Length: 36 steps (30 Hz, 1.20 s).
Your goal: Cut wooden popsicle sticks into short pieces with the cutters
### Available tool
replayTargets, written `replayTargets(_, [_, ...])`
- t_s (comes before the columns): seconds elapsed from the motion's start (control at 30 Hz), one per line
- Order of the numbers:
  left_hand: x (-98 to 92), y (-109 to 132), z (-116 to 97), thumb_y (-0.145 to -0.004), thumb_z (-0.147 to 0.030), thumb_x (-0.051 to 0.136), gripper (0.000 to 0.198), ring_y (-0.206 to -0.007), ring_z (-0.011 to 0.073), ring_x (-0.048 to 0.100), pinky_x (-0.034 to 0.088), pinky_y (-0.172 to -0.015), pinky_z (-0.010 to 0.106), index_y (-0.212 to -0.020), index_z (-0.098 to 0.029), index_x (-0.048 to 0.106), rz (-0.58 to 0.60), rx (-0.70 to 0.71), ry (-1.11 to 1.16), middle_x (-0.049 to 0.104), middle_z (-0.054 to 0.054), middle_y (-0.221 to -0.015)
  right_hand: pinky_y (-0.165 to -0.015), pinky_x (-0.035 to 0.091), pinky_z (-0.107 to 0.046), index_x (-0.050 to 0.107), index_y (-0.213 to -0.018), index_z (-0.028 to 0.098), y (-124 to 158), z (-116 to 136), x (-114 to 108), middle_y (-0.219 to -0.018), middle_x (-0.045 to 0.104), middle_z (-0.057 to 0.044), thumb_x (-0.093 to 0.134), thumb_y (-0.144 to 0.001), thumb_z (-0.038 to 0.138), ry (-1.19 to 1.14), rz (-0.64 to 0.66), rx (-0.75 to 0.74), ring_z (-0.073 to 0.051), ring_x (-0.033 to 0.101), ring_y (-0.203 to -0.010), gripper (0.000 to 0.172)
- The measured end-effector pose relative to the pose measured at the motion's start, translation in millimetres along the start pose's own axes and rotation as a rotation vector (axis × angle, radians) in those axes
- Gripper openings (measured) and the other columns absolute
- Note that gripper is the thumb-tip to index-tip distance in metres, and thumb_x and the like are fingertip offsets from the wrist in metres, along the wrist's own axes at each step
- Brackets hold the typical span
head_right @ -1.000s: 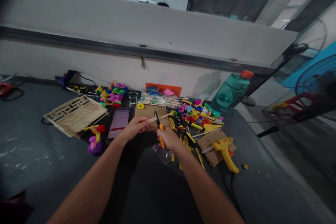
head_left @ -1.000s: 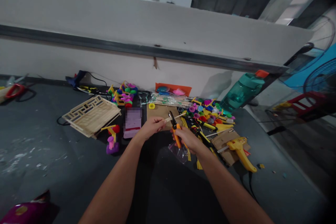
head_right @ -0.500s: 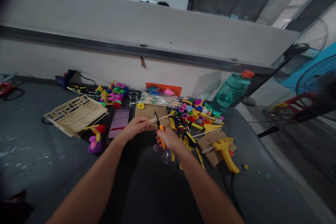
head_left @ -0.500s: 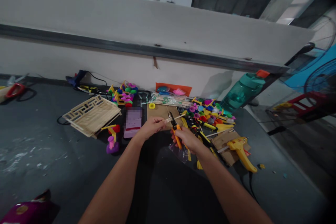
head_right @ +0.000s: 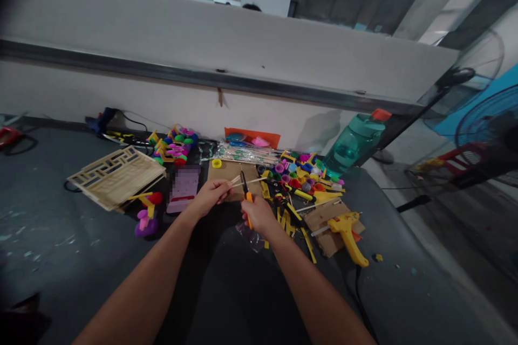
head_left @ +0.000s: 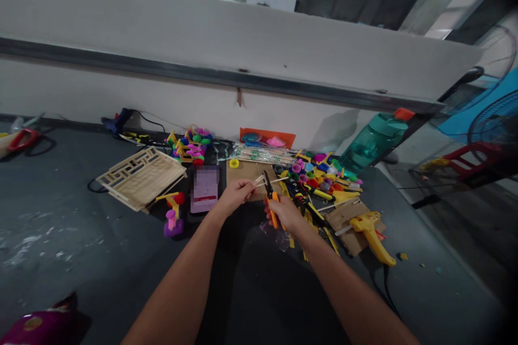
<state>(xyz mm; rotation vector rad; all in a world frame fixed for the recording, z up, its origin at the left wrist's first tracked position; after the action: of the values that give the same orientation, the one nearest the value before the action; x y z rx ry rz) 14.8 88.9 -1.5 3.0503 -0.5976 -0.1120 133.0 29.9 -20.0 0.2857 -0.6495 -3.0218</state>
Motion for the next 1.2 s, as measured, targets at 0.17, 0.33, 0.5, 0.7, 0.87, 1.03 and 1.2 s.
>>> replayTargets(0.17, [0.1, -0.6, -1.3, -0.073, -0.04, 0.053, 0.03, -0.039, 0.0041, 0.031, 0.022, -0.039, 0.018, -0.061, -0.013, 0.055, 0.005, 0.012, -0.017, 0.039, -0.006, -0.044, -0.042, 0.043, -0.018, 0.052, -0.08, 0.017, 1.4, -0.8, 1.0, -0.066, 0.053, 0.0, 0.049, -0.067, 0.028, -0.015, 0.001, 0.018, -0.009, 0.051, -0.052, 0.018])
replayTargets(0.33, [-0.1, 1.4, -4.2, -0.073, -0.044, 0.053, 0.034, -0.04, 0.0041, 0.031, 0.022, -0.04, 0.018, -0.06, -0.013, 0.055, 0.03, 0.01, -0.056, 0.04, -0.006, -0.044, -0.044, 0.044, -0.018, 0.052, -0.08, 0.017, 2.6, -1.9, 1.5, -0.069, 0.053, -0.001, 0.05, -0.067, 0.027, -0.028, 0.017, 0.04, -0.009, 0.051, -0.054, 0.017])
replayTargets(0.5, [0.0, 3.2, -7.2, -0.073, -0.044, 0.054, 0.034, -0.04, 0.0041, 0.031, 0.022, -0.041, 0.018, -0.06, -0.013, 0.055, 0.042, 0.016, -0.089, 0.041, -0.006, -0.044, -0.045, 0.044, -0.019, 0.052, -0.081, 0.016, 4.4, -2.3, 1.3, -0.071, 0.053, -0.001, 0.051, -0.068, 0.026, -0.055, 0.034, 0.06, -0.01, 0.052, -0.056, 0.016])
replayTargets(0.7, [0.3, 3.3, -8.9, -0.073, -0.042, 0.054, 0.032, -0.041, 0.0043, 0.031, 0.022, -0.042, 0.018, -0.061, -0.013, 0.055, 0.058, 0.045, -0.113, 0.041, -0.006, -0.045, -0.046, 0.045, -0.02, 0.051, -0.082, 0.016, 5.4, -0.7, 0.4, -0.071, 0.053, -0.002, 0.049, -0.068, 0.024, -0.061, 0.042, 0.068, -0.01, 0.053, -0.058, 0.016])
replayTargets(0.87, [-0.6, 2.6, -7.6, -0.074, -0.041, 0.052, 0.031, -0.042, 0.0046, 0.032, 0.022, -0.042, 0.018, -0.062, -0.013, 0.056, 0.062, 0.061, -0.158, 0.042, -0.006, -0.046, -0.045, 0.045, -0.02, 0.051, -0.079, 0.016, 5.3, -0.7, 0.6, -0.069, 0.054, -0.001, 0.05, -0.067, 0.025, -0.052, 0.048, 0.069, -0.01, 0.053, -0.056, 0.015])
replayTargets(1.03, [-1.4, 3.0, -8.1, -0.074, -0.041, 0.051, 0.031, -0.043, 0.005, 0.032, 0.023, -0.043, 0.018, -0.061, -0.013, 0.055, 0.057, 0.064, -0.189, 0.042, -0.005, -0.046, -0.044, 0.043, -0.018, 0.051, -0.077, 0.017, 6.0, 0.5, 0.0, -0.065, 0.052, 0.0, 0.049, -0.066, 0.024, -0.039, 0.049, 0.067, -0.008, 0.05, -0.052, 0.013])
replayTargets(1.2, [-3.5, 3.1, -8.0, -0.073, -0.041, 0.053, 0.032, -0.042, 0.0046, 0.031, 0.022, -0.042, 0.018, -0.058, -0.014, 0.053, 0.026, 0.05, -0.181, 0.041, -0.006, -0.045, -0.038, 0.037, -0.016, 0.049, -0.073, 0.017, 8.3, 3.3, 1.0, -0.054, 0.049, 0.003, 0.047, -0.067, 0.024, 0.004, 0.055, 0.055, -0.007, 0.045, -0.043, 0.01])
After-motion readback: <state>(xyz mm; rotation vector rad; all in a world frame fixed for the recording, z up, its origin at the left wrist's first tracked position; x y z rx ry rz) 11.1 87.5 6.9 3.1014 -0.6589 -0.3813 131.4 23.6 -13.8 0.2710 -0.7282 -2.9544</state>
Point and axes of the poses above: each hand's wrist, its own y-axis away from the middle knuckle, its own x-axis out of the palm, z = x × y, the point moved 9 cm from there along -y, towards the middle knuckle
